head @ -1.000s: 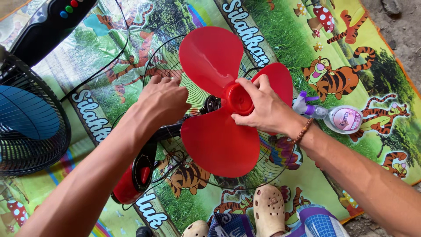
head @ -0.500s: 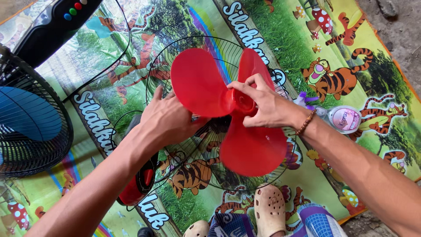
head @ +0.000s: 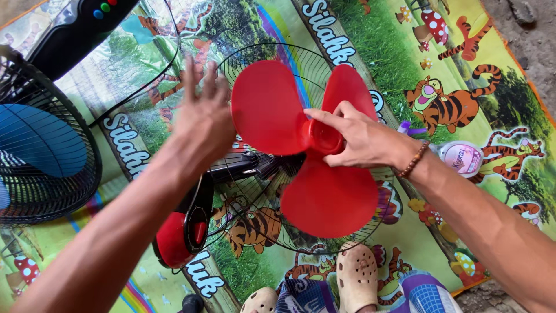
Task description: The person wipes a red fan blade with a cloth, then attaches it to a fan motor and secures it with a black cap. They then remove the front grille of a blue fan and adjust the blue blades inside.
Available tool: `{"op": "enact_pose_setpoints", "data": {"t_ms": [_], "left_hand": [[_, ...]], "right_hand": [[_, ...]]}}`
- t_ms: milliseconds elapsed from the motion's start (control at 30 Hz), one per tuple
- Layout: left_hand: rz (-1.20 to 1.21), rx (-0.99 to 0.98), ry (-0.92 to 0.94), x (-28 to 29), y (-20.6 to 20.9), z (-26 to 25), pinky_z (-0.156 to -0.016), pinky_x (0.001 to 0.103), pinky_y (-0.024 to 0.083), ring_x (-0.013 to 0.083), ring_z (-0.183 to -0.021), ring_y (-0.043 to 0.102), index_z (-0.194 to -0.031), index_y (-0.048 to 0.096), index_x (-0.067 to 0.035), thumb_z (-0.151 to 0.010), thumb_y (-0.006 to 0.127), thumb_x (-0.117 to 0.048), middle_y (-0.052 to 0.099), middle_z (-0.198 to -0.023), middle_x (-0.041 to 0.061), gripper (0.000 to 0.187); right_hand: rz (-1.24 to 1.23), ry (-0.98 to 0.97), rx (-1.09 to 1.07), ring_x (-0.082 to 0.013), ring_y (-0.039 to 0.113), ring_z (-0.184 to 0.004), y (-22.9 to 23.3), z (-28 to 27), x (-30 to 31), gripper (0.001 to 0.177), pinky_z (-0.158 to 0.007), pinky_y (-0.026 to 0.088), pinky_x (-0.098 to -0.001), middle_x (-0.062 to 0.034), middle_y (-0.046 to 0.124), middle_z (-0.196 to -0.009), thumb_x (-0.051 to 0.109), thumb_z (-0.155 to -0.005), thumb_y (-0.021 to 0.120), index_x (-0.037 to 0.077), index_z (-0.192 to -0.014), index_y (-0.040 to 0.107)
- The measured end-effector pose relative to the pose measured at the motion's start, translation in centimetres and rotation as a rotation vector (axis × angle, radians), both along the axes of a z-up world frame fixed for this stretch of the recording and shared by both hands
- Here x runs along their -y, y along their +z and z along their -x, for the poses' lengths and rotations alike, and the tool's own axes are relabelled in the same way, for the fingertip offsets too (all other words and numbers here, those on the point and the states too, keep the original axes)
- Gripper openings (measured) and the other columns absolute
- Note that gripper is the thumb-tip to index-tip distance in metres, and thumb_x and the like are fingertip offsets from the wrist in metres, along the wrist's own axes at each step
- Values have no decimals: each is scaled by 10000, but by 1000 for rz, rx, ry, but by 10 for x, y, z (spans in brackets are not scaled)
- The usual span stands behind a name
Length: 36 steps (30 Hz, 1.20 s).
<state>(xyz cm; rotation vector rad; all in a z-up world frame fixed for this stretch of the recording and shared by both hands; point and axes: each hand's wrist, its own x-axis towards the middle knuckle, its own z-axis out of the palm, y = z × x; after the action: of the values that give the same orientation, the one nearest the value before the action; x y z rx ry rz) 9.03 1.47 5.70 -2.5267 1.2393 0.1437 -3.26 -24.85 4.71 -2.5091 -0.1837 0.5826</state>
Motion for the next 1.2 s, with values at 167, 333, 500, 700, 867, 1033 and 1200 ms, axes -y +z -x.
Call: {"op": "enact_pose_setpoints", "data": {"t_ms": [167,333,500,700,867,1033,1200], "left_hand": [[32,99,187,-5,37,-14,-1163,676,-56,509,-1500,264,-1245,683,19,-868,567,-41,422,-1532,348,399],[353,-234,39,44,31,26,-1200,596,102,488,-1456,301,-1372,585,-32,-939,590,-244,437,-1501,292,483],[165,-301,-119,62,-9,60,-1208,591,130,404,-1499,246,-1477,438,-25,-928,615,-320,411,-1540,203,648],[177,-405,-79,59,-24,59,-1200,570,126,403,-1499,206,-1507,334,-18,-900,638,-397,355,-1571,213,777],[197,-384,-99,58,-24,71,-1200,552,151,406,-1505,195,-1490,357,-17,-887,636,-367,291,-1581,262,752],[186,-375,-142,54,-26,91,-1201,544,188,401,-1498,205,-1512,355,-39,-923,566,-282,280,-1581,271,671],[246,-338,-236,50,-29,111,-1177,528,211,389,-1490,228,-1464,403,-14,-923,547,-284,285,-1592,277,622]], "right_hand": [[-16,-40,218,-390,712,-972,-3,3,-13,728,-862,573,-460,-227,704,-1039,592,-775,812,33,-1190,599],[142,-241,-24,-408,714,-994,-23,15,-34,763,-880,578,-475,-231,711,-1040,666,-808,730,34,-1212,585],[4,-243,199,-458,628,-1087,-50,15,-26,1004,-855,543,-488,-315,552,-1260,547,-815,800,-31,-1502,351],[-166,-260,-39,-244,693,-862,-36,21,-2,1062,-780,596,-352,-150,552,-1114,377,-715,858,56,-1548,283],[-116,-255,-21,-226,673,-858,-23,37,-10,979,-774,585,-353,-137,527,-1126,378,-739,853,85,-1519,339],[-34,-180,74,-408,605,-1118,-27,56,-21,980,-931,525,-450,-246,482,-1299,432,-795,826,46,-1522,294],[31,-138,34,-462,548,-1235,-32,69,-22,1054,-994,496,-488,-282,416,-1435,506,-770,812,35,-1524,246]]}}
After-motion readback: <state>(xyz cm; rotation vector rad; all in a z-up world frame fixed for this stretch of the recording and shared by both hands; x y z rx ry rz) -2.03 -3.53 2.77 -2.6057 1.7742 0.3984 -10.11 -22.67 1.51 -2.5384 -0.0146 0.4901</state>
